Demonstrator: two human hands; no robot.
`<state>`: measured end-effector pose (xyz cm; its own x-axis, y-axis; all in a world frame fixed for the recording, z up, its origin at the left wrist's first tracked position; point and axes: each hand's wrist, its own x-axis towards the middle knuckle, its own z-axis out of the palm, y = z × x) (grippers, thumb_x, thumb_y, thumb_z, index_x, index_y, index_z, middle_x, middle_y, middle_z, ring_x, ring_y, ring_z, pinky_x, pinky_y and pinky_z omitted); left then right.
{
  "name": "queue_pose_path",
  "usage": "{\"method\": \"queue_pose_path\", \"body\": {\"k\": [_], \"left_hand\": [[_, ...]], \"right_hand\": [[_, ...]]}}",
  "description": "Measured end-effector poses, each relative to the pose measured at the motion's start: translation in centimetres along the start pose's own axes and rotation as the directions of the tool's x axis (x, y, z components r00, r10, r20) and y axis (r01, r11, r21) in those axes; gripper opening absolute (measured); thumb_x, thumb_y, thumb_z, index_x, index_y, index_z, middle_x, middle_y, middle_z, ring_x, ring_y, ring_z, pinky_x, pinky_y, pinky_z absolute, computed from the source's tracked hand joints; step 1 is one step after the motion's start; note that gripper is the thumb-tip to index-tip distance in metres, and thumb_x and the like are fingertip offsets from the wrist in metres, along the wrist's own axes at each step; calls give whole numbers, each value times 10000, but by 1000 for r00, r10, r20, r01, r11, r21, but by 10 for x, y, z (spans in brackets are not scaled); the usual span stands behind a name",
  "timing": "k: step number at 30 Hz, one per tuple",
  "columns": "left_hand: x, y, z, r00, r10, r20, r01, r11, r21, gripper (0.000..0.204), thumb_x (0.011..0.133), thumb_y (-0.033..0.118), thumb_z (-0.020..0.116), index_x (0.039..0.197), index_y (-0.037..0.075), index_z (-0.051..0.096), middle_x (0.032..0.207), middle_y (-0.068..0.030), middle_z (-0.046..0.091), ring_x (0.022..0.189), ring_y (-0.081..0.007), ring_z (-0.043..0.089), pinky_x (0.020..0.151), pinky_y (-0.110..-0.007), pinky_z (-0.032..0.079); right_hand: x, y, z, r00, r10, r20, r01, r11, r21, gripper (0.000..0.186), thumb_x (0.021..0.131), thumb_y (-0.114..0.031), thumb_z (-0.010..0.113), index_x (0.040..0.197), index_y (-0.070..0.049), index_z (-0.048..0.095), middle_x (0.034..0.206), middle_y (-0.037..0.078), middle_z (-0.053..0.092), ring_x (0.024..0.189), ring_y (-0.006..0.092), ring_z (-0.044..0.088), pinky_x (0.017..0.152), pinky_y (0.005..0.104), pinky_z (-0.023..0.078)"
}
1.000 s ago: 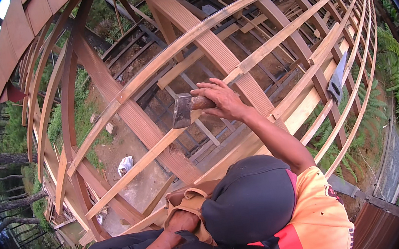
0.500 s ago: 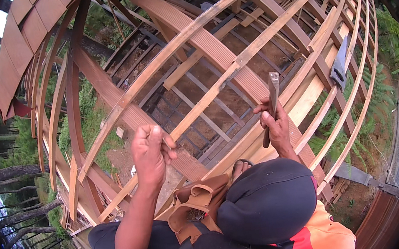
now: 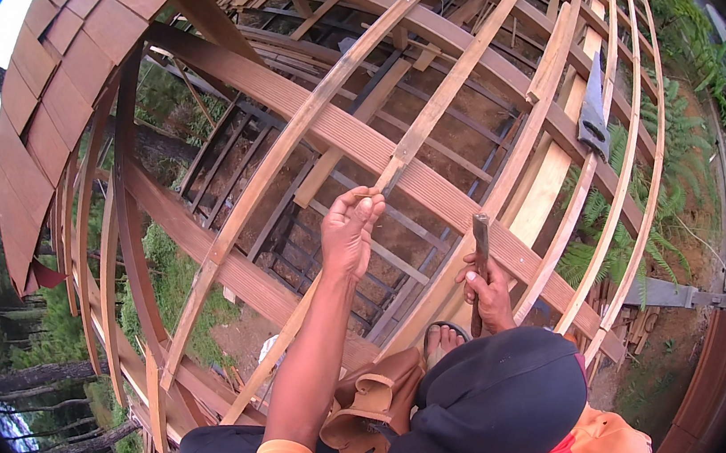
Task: The person nails wooden rafters into the roof frame using a hammer.
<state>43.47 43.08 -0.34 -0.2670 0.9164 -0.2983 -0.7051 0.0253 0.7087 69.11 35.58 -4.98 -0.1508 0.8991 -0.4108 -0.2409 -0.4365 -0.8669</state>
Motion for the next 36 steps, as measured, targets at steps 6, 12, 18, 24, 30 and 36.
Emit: {"method": "queue_pose_path", "body": {"k": [6, 12, 18, 24, 30, 36], "left_hand": [[69, -42, 7, 900, 418, 121, -359, 557, 749, 116, 928, 95, 679, 956, -6, 729, 886, -82, 715, 797, -143, 653, 725, -279, 514], [83, -57, 6, 821, 537, 194, -444, 387, 808, 86, 885, 93, 692, 909, 14, 718, 836, -115, 686, 775, -254, 641, 725, -363, 495], [79, -54, 6, 748, 581, 319, -512, 200, 835, 67, 841, 90, 722, 867, 39, 686, 837, -114, 669, 786, -307, 609, 727, -403, 485], [79, -56, 11, 691, 600, 402, -553, 81, 829, 65, 820, 48, 720, 851, 38, 663, 830, -103, 656, 800, -296, 600, 744, -393, 473], [77, -59, 11, 694, 615, 375, -509, 51, 859, 91, 788, 73, 740, 849, 60, 672, 859, -87, 651, 837, -304, 589, 750, -406, 471], [77, -57, 12, 702, 618, 353, -507, 87, 858, 86, 807, 96, 729, 844, 56, 662, 850, -89, 639, 832, -308, 582, 738, -405, 468]], "right_hand": [[10, -2, -1, 996, -44, 75, 44, 999, -4, 430, 949, -182, 578, 1328, -1, 488, 902, 94, 635, 625, 84, 493, 570, 241, 421], [11, -14, 0, 993, 52, 104, -50, 999, -19, 386, 991, -212, 533, 1320, -9, 524, 878, 37, 605, 682, 90, 540, 611, 264, 467], [35, -57, 32, 968, -154, 199, 231, 859, -457, 395, 931, -33, 509, 1315, 3, 424, 898, 88, 628, 759, 192, 623, 698, 347, 513], [67, -82, 47, 831, -374, 411, 556, 563, -612, 488, 999, -120, 540, 1439, -14, 357, 981, 212, 659, 788, 382, 664, 701, 430, 533], [84, -78, 60, 835, -323, 445, 550, 454, -701, 527, 1000, -138, 533, 1453, 37, 329, 1244, 354, 562, 1124, 502, 585, 933, 496, 496], [86, -88, 74, 760, -490, 428, 638, 437, -634, 288, 1003, -110, 524, 1239, 42, 462, 1030, 281, 605, 947, 480, 608, 797, 480, 487]]}}
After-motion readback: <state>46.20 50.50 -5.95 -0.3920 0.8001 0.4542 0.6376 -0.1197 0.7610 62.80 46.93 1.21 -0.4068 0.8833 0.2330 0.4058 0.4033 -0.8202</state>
